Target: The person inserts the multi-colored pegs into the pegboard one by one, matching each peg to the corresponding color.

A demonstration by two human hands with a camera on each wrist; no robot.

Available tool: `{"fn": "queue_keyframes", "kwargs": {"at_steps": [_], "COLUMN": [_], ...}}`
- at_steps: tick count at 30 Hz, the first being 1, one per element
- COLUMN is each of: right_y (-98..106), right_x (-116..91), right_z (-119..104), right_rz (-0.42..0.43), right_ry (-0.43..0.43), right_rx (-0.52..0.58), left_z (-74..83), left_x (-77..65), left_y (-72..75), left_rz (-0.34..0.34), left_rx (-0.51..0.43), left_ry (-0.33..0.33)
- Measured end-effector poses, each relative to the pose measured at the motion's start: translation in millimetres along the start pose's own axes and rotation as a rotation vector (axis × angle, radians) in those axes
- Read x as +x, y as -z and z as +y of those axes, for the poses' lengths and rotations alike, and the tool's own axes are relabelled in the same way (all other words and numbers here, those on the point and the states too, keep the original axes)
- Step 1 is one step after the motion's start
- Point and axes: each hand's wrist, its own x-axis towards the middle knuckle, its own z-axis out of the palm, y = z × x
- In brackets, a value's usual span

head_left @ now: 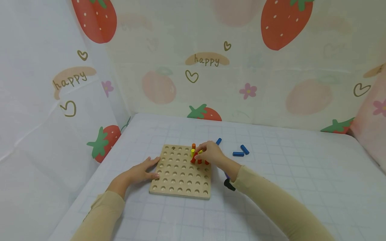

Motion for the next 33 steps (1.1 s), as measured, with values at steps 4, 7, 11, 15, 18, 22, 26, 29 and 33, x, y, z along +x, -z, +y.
{"fn": "queue_keyframes", "kwargs": {"at_steps": [4,7,11,15,18,22,26,29,33], "right_y": [-1.8,-3.2,-5.0,-6.1,-6.3,-6.0,-5.3,-3.8,-0.3], "right_x": [0.7,0.8,0.6,0.9,1.5,1.5,0.0,-1.7,-3.7], "right_z": [-0.7,-1.4,-1.7,-1.3,-1.0,-0.9,-1.8,-2.3,-1.9], "right_rz": [0.005,0.008,0.009,0.010,0.016,0.015,0.007,0.004,0.011], "right_ry": [0.010,0.020,0.029,0.033,0.040,0.052,0.056,0.049,0.030], "right_rx": [-0.048,-0.054,-0.055,-0.055,-0.058,-0.078,-0.087,-0.075,-0.037], "left_z": [-0.4,-1.0,-1.1,-1.0,-0.8,-0.6,0.1,1.4,2.2], "left_x": [0.2,0.0,-0.8,-1.1,-1.1,-1.1,-1.3,-2.3,-3.7], "left_y": [-0.5,-0.9,-1.2,-1.1,-0.2,-0.2,-1.0,-0.7,0.2], "left_rz": [0.003,0.005,0.005,0.005,0.006,0.005,0.001,-0.002,-0.003], "left_rx": [0.001,0.003,0.002,0.005,0.016,0.020,0.017,0.015,0.005], "left_ry": [0.003,-0.002,-0.001,-0.007,-0.014,-0.008,-0.003,-0.005,-0.002]}}
